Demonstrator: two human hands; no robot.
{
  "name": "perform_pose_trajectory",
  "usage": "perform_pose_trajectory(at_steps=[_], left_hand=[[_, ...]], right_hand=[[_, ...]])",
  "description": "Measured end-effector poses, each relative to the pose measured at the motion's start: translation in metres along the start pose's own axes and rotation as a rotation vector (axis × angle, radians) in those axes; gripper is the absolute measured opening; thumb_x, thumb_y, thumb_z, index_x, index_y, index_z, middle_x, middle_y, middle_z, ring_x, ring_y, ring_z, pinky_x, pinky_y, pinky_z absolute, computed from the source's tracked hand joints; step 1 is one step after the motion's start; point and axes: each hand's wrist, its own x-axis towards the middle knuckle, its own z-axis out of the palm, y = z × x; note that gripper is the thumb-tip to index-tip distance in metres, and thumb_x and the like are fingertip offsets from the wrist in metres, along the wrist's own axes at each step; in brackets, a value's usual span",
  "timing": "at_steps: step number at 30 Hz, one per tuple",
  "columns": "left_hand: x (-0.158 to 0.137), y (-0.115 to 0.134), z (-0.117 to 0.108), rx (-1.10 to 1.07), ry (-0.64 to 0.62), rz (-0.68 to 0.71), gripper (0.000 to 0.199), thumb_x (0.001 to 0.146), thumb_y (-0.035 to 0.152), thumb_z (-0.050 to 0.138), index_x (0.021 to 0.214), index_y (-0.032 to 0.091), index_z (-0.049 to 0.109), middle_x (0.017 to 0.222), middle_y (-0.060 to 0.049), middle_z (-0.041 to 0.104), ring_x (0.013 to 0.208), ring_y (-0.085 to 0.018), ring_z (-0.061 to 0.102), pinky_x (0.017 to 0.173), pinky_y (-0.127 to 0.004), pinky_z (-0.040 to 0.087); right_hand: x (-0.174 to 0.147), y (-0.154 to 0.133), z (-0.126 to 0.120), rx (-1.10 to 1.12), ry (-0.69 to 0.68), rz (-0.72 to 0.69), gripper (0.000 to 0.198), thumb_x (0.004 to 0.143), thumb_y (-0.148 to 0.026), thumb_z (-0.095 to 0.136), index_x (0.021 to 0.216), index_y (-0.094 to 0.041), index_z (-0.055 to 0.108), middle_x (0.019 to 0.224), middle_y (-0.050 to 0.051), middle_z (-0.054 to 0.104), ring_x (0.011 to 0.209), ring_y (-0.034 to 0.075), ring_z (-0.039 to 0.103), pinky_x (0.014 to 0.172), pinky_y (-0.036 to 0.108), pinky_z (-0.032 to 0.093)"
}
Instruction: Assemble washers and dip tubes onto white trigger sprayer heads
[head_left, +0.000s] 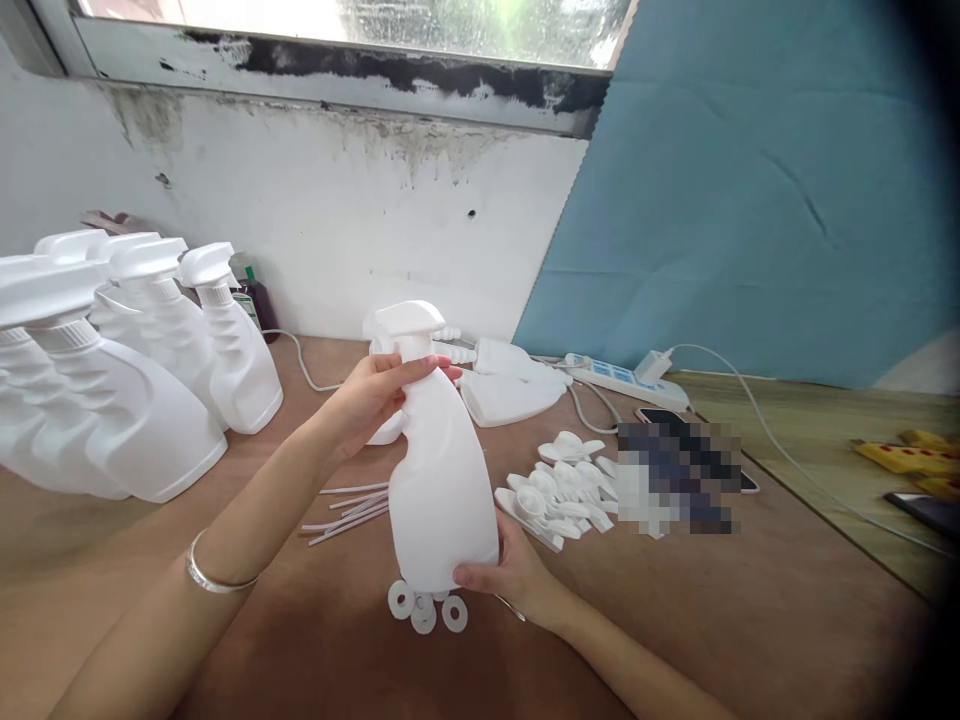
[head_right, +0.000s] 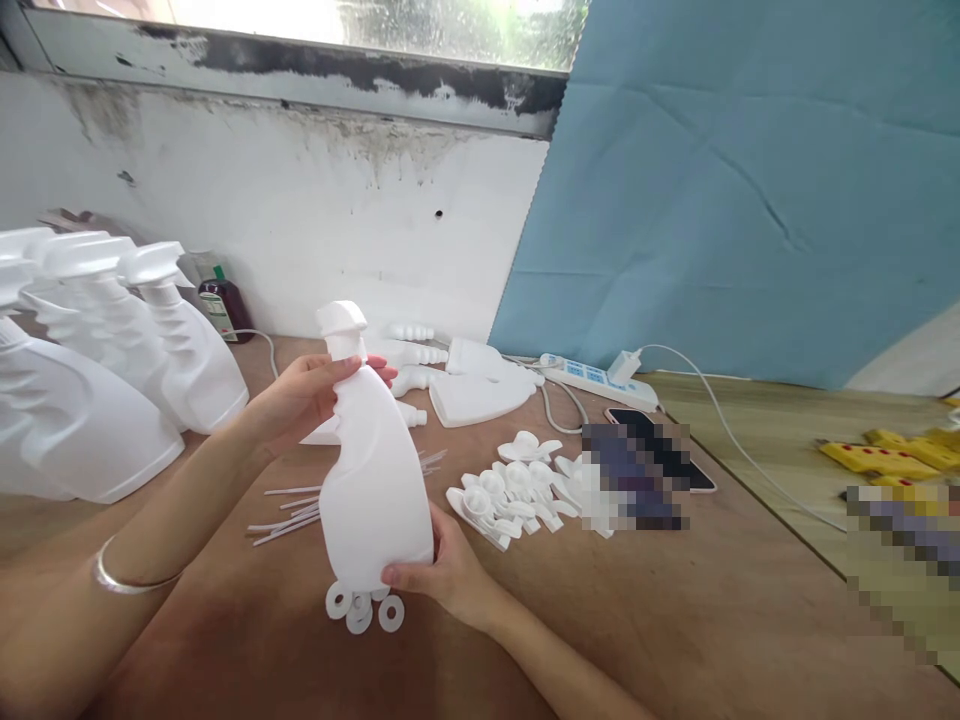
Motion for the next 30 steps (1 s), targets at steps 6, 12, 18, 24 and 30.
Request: perform_pose_trajectory(at_steps=[6,12,18,24,30], left_hand=[[-0.001,-0.004,0.007,0.126,0.26,0.054,0.036,0.066,0.044,0.067,0.081,0.011,0.066,0.079,-0.009,0.066,0.065,-0.015,0.057,0.057,-0.025,0.041],[-0.002,-0.007,0.01,0.139,0.39,0.053,0.035,0.065,0.047,0.065,0.072,0.013,0.061,0.07,-0.006,0.062,0.055,-0.013,0.053,0.05,-0.024,0.038],[-0.004,-0.002,0.009,0.159,0.251,0.095,0.029,0.068,0.04,0.062,0.084,0.016,0.06,0.084,-0.007,0.066,0.068,-0.017,0.058,0.055,-0.025,0.042],[-0.006,0.007,0.003,0.093,-0.024,0.073,0.031,0.072,0.032,0.055,0.096,0.014,0.062,0.098,-0.011,0.065,0.093,-0.024,0.059,0.072,-0.03,0.046],[-0.009,0.016,-0.001,0.138,-0.122,0.07,0.033,0.076,0.033,0.052,0.1,0.014,0.062,0.105,-0.011,0.064,0.094,-0.024,0.059,0.072,-0.031,0.045]], right_hand=[[0.001,-0.001,0.0,-0.02,0.013,-0.013,0.061,0.057,-0.035,0.077,0.109,-0.02,0.05,0.103,0.006,0.063,0.094,0.022,0.059,0.079,0.035,0.049],[0.001,-0.004,0.0,-0.035,0.003,-0.029,0.06,0.058,-0.035,0.076,0.11,-0.02,0.05,0.102,0.005,0.063,0.094,0.022,0.058,0.079,0.035,0.048],[0.0,-0.002,0.001,-0.003,-0.019,-0.022,0.059,0.059,-0.031,0.076,0.111,-0.021,0.049,0.102,0.004,0.063,0.094,0.021,0.058,0.078,0.034,0.048],[0.0,-0.001,0.0,-0.01,0.006,-0.014,0.061,0.058,-0.033,0.077,0.111,-0.021,0.049,0.103,0.005,0.063,0.095,0.022,0.058,0.079,0.036,0.048],[0.0,-0.001,0.0,-0.027,0.019,-0.007,0.064,0.056,-0.036,0.078,0.112,-0.021,0.05,0.105,0.006,0.063,0.097,0.024,0.058,0.08,0.037,0.049]])
